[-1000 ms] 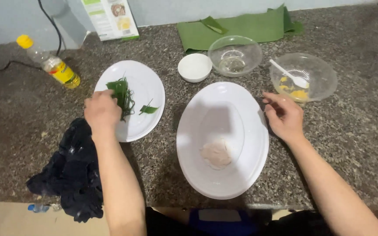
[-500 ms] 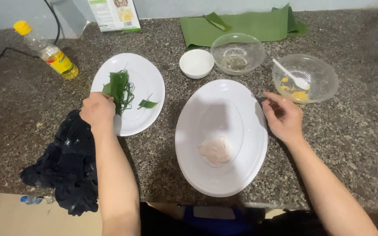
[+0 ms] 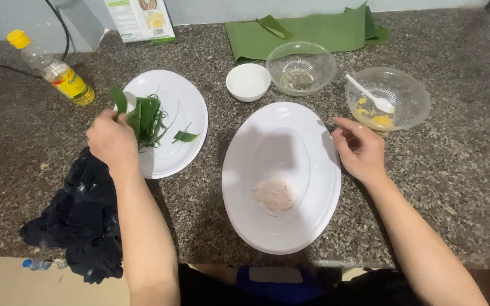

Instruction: Filling small pieces of banana leaves with a white dough-like mixture and folding them into individual portions.

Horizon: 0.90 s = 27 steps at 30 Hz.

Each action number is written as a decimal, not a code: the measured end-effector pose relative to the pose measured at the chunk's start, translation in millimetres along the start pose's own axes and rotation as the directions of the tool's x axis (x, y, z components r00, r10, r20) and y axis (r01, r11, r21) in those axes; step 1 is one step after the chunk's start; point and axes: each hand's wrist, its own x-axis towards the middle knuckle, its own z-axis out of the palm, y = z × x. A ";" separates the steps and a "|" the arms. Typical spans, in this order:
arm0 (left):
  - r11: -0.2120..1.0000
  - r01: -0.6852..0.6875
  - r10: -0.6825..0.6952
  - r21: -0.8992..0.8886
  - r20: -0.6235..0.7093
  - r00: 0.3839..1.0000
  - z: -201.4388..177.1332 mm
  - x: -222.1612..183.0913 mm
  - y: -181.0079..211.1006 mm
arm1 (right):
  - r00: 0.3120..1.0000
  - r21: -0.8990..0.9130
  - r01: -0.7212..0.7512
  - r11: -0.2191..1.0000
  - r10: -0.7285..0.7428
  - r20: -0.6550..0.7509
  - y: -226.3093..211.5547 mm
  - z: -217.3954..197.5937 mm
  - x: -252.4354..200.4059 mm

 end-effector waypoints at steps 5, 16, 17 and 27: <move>0.593 -0.785 0.497 -0.176 -0.687 0.530 22.4 -3.2 63.8 | 0.986 0.196 -0.156 0.968 0.165 -0.027 -25.1 14.7 1.5; 0.171 -0.757 0.640 -0.631 -0.513 0.572 9.3 -120.3 161.9 | 0.720 0.383 -0.609 0.695 0.282 0.633 -72.1 23.0 4.0; 0.174 -0.755 0.642 -0.633 -0.508 0.574 -1.4 -115.3 161.1 | 0.717 0.382 -0.613 0.692 0.284 0.637 -67.4 23.7 1.4; 0.567 -0.432 0.737 -0.701 0.667 -0.114 -24.2 -112.5 151.2 | 0.725 0.679 -0.632 0.373 0.593 0.349 -30.6 43.9 -11.5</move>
